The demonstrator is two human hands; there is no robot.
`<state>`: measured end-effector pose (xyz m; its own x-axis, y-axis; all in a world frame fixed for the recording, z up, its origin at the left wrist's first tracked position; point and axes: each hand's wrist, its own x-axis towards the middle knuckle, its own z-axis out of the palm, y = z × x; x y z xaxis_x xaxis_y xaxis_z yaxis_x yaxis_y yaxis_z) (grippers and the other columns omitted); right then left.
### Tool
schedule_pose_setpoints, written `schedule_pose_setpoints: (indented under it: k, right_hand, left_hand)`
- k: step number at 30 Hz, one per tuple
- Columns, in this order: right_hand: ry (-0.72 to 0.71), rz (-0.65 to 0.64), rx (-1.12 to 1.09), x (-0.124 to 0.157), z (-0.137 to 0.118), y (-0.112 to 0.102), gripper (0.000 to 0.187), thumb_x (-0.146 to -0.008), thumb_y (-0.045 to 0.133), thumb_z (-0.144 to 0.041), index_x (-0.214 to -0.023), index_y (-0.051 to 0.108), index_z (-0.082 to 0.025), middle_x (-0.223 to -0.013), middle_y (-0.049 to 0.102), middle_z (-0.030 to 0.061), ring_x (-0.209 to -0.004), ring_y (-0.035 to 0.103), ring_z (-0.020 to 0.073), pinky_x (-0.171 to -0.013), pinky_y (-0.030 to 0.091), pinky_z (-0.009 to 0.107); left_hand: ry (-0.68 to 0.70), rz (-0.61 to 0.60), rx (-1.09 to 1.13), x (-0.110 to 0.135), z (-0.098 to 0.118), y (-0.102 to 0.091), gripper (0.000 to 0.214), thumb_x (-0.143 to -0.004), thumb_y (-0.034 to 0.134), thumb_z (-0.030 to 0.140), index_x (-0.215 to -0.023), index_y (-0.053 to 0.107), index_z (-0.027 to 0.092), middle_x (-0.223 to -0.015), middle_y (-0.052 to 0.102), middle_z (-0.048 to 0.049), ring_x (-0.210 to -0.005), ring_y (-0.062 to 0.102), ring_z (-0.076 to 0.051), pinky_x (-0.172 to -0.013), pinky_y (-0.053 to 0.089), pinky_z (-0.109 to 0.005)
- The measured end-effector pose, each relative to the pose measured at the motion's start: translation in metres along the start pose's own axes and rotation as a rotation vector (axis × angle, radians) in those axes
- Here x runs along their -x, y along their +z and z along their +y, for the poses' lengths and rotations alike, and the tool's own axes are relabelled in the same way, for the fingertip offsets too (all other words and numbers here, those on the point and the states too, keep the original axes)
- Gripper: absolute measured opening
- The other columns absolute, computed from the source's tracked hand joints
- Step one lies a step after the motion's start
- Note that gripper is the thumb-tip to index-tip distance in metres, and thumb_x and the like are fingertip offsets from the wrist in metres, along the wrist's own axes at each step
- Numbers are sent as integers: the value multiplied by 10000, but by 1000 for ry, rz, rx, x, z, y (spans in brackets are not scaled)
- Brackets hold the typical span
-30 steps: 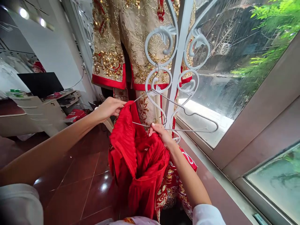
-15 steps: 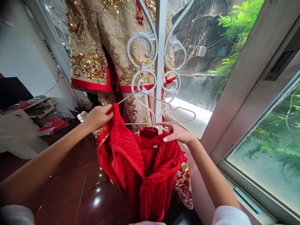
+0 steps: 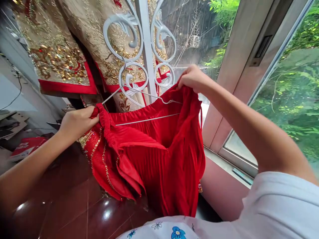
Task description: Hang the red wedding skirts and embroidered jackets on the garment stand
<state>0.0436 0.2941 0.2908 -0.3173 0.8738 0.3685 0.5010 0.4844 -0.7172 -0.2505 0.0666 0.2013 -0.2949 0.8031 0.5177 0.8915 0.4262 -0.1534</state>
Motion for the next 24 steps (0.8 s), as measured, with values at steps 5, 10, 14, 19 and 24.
schedule_pose_setpoints:
  k: [5,10,14,19,24]
  right_hand:
    - [-343,203,265,-16,-36,-15,139,-556,771,-150,-626,654,-120,-504,392,-28,-696,582,184,-689,483,376]
    - [-532,253,460,20,-44,2,183,-597,658,-4,-693,626,-158,-611,486,49,-758,584,253,-720,486,412]
    - [-555,102,451,49,-30,39,289,-588,562,29,-820,603,-139,-726,525,75,-860,559,281,-773,446,436]
    - [-679,63,158,23,10,53,179,-641,562,-74,-801,575,-151,-753,498,40,-913,510,231,-820,430,416]
    - [-606,46,38,13,20,33,163,-638,590,-70,-794,579,-114,-792,519,44,-858,519,190,-739,451,355]
  left_hand:
    - [-28,-18,-314,13,18,-9,349,-918,257,390,-906,516,155,-825,676,-124,-724,624,-242,-525,208,-260]
    - [-72,-73,-308,19,32,-21,408,-929,232,424,-970,525,144,-842,685,-144,-720,639,-264,-515,226,-263]
    - [-94,-86,-217,19,28,-21,430,-922,236,423,-1046,527,132,-863,675,-148,-729,628,-265,-553,308,-272]
    - [-78,116,34,19,36,-20,433,-893,305,385,-1180,528,150,-1125,617,-147,-971,594,-289,-768,430,-352]
    - [443,436,88,-5,118,-20,450,-857,442,384,-1255,515,188,-1268,538,-114,-1210,443,-296,-1084,234,-469]
